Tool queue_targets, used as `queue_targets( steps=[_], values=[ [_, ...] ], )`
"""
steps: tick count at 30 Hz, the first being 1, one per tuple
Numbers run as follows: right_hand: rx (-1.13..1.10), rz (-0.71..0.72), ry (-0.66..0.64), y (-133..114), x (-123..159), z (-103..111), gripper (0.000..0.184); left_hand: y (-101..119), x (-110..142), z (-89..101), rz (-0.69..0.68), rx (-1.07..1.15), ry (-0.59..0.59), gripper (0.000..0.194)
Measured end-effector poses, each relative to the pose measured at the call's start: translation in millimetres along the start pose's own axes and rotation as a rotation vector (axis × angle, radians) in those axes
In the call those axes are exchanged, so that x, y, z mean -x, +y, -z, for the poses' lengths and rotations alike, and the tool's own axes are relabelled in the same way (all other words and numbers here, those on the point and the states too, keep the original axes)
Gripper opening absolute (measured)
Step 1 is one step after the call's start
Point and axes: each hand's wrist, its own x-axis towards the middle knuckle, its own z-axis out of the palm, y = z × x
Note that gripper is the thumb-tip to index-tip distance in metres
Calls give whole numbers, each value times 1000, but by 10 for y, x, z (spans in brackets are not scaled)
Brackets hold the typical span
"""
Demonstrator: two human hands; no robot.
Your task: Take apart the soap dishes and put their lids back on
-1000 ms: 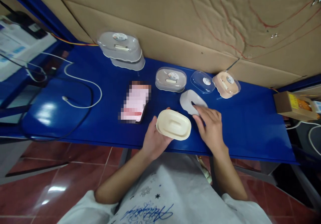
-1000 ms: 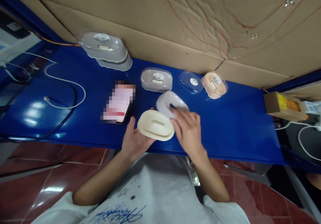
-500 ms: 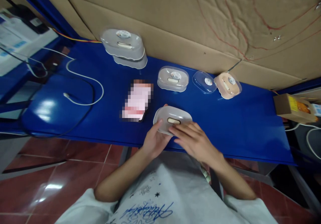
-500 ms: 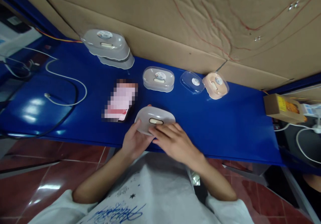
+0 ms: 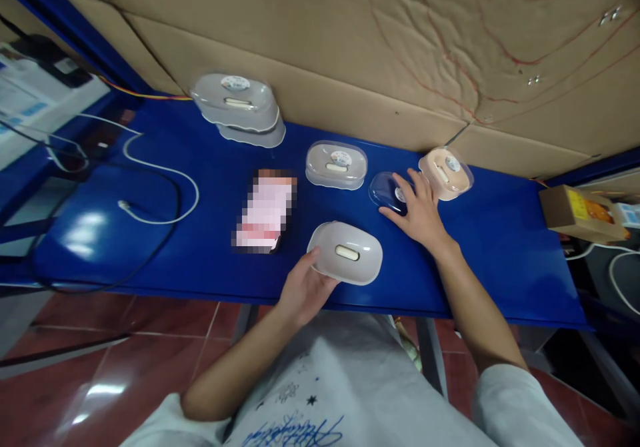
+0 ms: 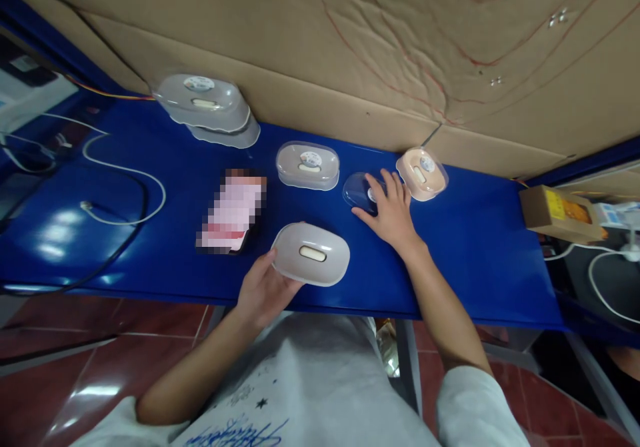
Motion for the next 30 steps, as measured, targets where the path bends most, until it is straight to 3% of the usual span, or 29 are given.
queue_targets(
  steps=[4, 9, 13, 20, 25, 30],
  values=[
    [-173, 6, -24, -141, 77, 139, 74, 25, -2, -18, 46, 14, 20, 56],
    [-286, 260, -166, -747, 355, 298, 77, 4, -22, 4, 1, 71, -2, 52],
    [-308, 340, -184, -1087, 537, 260, 82, -16, -19, -4, -51, 78, -41, 53],
    [-264, 402, -78, -1109, 545, 58, 90, -11, -8, -33, -69, 72, -62, 52],
    [-227, 419, -123, -1168, 584, 52, 104, 4, 6, -21, -76, 29, -34, 56],
    [-217, 396, -158, -1193, 600, 65, 106, -5, -2, -22, -101, 19, -26, 59]
  ],
)
